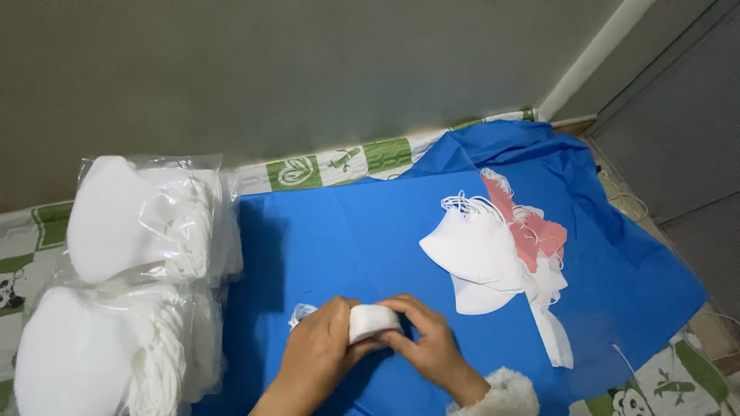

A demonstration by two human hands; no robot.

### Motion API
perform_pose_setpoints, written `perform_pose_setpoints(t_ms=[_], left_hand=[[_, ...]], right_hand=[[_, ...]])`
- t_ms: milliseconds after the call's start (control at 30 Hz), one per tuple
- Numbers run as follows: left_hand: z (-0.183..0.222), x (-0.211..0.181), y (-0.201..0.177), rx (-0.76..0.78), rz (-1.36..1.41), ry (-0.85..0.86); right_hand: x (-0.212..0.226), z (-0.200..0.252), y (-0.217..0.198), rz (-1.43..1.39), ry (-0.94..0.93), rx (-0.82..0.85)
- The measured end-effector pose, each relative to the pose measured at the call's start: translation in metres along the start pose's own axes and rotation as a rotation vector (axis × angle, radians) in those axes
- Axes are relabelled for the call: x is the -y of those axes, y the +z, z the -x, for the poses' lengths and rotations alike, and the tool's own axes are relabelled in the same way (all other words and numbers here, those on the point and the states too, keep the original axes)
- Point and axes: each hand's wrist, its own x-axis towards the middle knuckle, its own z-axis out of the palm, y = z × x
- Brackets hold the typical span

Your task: Picking up individual white face masks from a pile and stacking them neatly on a blue surface.

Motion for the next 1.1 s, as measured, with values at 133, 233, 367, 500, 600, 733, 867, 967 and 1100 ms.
perform_pose_setpoints(t_ms=[133,233,367,500,600,733,867,967,1100], left_hand=[[0.004,0.012,-0.029,0.406,0.026,-0.310],[-0.009,0.021,-0.044,0.477,0.234,-0.496],[-0.018,0.029,-0.040,0.518,0.231,-0.729],[-0.015,0.037,-0.035,0.469,0.184,-0.737],[-0.012,0.037,-0.036,0.462,0.224,-0.734],[-0.015,0.034,-0.034,0.529,0.143,-0.727],[-0.016,0.026,-0.041,0.475,0.134,-0.702],[-0.013,0.031,-0.034,0.447,0.086,-0.638],[-0.013,0.023,-0.033,0.401,0.052,-0.458]], right_hand=[[-0.011,-0.001,-0.004,-0.128,0.270,-0.082],[-0.009,-0.012,-0.004,-0.313,0.469,-0.138],[-0.015,-0.018,0.002,0.008,0.500,-0.172],[-0.013,-0.020,0.008,0.414,0.464,-0.132],[-0.016,-0.020,0.009,0.471,0.424,-0.165],[-0.020,-0.021,0.009,0.511,0.419,-0.148],[-0.028,-0.021,0.010,0.562,0.374,-0.161],[-0.025,-0.020,0.009,0.529,0.375,-0.169],[-0.012,-0.018,-0.002,0.312,0.461,-0.171]])
